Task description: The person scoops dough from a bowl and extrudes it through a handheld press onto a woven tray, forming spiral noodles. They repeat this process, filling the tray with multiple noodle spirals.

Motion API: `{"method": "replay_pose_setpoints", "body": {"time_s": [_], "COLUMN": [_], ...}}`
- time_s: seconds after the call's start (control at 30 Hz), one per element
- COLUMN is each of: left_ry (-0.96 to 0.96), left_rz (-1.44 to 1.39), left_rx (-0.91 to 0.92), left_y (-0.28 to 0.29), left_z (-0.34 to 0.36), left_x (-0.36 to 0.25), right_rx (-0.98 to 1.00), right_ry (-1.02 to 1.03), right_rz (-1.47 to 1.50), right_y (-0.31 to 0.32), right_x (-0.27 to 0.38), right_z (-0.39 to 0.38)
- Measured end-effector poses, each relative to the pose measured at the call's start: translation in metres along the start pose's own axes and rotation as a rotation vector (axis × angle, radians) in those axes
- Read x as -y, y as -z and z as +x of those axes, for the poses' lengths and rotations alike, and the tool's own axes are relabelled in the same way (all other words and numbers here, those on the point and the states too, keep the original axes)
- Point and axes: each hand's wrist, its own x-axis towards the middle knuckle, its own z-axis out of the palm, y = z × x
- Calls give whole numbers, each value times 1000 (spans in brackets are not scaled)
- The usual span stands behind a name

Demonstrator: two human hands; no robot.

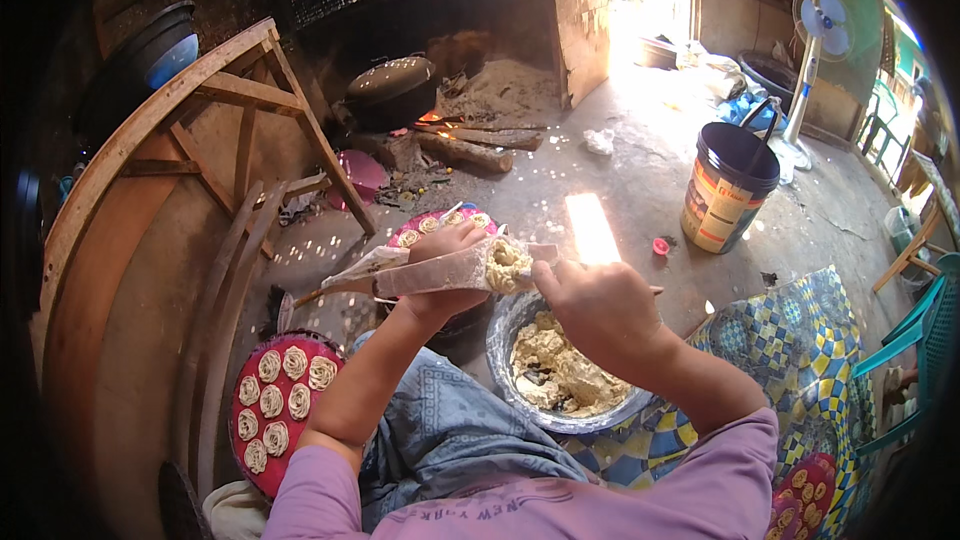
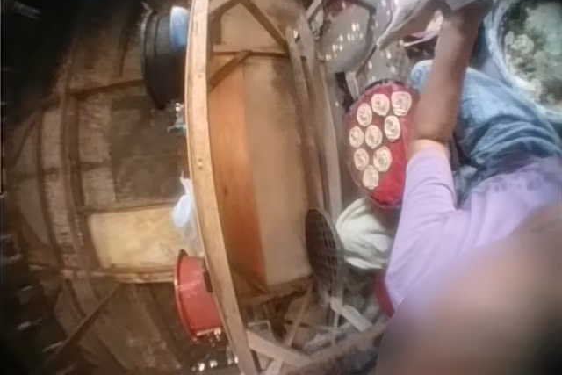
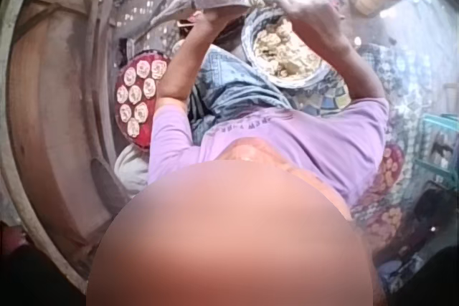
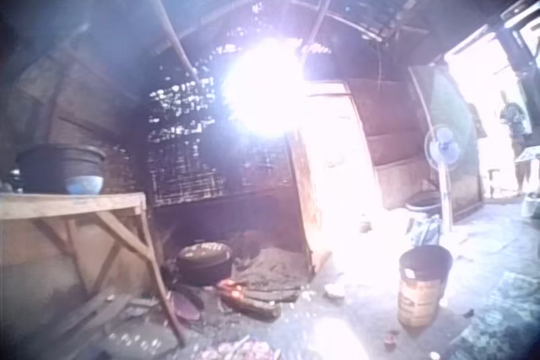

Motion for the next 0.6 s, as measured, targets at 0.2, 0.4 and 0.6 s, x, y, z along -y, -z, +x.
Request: {"method": "replay_pose_setpoints", "body": {"time_s": [0.2, 0.4, 0.6], "left_ry": [-132, 55, 121], "left_rz": [153, 75, 203], "left_rx": [-137, -126, -233], "left_y": [9, 10, 18], "left_z": [-4, 10, 28], "left_x": [32, 15, 29], "right_rx": [-41, -201, -243], "right_ry": [-128, -647, -402], "right_rz": [153, 907, 1282], "right_y": [11, -34, -80], "right_x": [-5, 14, 56], "right_z": [-23, 2, -18]}}
